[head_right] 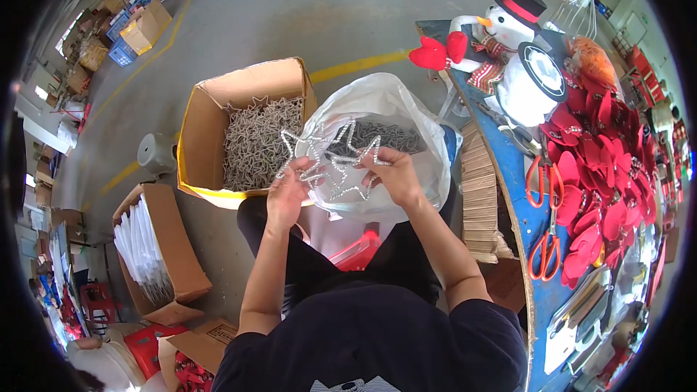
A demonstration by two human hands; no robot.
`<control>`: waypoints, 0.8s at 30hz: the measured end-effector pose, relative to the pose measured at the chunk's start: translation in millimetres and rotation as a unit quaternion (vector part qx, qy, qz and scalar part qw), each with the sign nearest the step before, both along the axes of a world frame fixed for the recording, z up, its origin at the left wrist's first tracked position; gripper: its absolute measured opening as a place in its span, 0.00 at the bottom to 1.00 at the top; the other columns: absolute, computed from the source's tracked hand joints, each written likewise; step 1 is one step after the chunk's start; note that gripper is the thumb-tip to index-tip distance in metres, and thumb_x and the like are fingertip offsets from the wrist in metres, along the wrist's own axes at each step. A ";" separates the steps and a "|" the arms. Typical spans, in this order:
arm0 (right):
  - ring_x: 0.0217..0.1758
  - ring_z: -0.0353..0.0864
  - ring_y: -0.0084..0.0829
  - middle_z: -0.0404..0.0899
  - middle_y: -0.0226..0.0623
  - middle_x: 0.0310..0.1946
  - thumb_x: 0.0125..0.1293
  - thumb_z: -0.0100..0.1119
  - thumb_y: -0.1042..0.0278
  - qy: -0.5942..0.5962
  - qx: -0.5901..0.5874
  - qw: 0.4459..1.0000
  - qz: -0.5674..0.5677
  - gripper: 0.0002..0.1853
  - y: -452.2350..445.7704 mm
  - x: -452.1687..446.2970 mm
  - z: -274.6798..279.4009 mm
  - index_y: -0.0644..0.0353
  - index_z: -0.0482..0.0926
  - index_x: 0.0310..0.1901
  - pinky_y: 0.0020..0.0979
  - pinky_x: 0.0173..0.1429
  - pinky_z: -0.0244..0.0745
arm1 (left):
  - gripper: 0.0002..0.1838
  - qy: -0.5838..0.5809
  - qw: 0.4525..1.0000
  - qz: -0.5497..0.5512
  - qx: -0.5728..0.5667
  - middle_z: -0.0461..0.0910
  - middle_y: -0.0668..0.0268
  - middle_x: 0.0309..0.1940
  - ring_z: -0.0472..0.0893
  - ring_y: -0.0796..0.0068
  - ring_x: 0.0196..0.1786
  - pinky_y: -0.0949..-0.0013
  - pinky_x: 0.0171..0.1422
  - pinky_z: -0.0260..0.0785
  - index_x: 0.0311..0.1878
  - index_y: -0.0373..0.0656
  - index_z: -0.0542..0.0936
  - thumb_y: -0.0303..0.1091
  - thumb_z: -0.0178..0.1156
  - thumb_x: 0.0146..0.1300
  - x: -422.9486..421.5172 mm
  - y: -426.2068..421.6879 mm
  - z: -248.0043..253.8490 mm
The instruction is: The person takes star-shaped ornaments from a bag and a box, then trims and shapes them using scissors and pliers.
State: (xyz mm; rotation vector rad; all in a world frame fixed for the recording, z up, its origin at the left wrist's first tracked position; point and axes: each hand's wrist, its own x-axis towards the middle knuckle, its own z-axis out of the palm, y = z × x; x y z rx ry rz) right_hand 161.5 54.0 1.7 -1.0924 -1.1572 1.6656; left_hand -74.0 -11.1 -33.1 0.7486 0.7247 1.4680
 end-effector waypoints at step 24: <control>0.22 0.81 0.22 0.84 0.34 0.41 0.64 0.65 0.69 -0.102 0.006 0.993 0.062 0.16 21.1 -23.3 -3.0 0.64 0.80 0.53 0.22 0.26 0.72 | 0.14 0.032 0.996 0.082 0.006 0.82 0.56 0.48 0.81 0.62 0.56 0.62 0.59 0.76 0.60 0.41 0.75 0.24 0.51 0.73 -20.9 -9.8 -31.7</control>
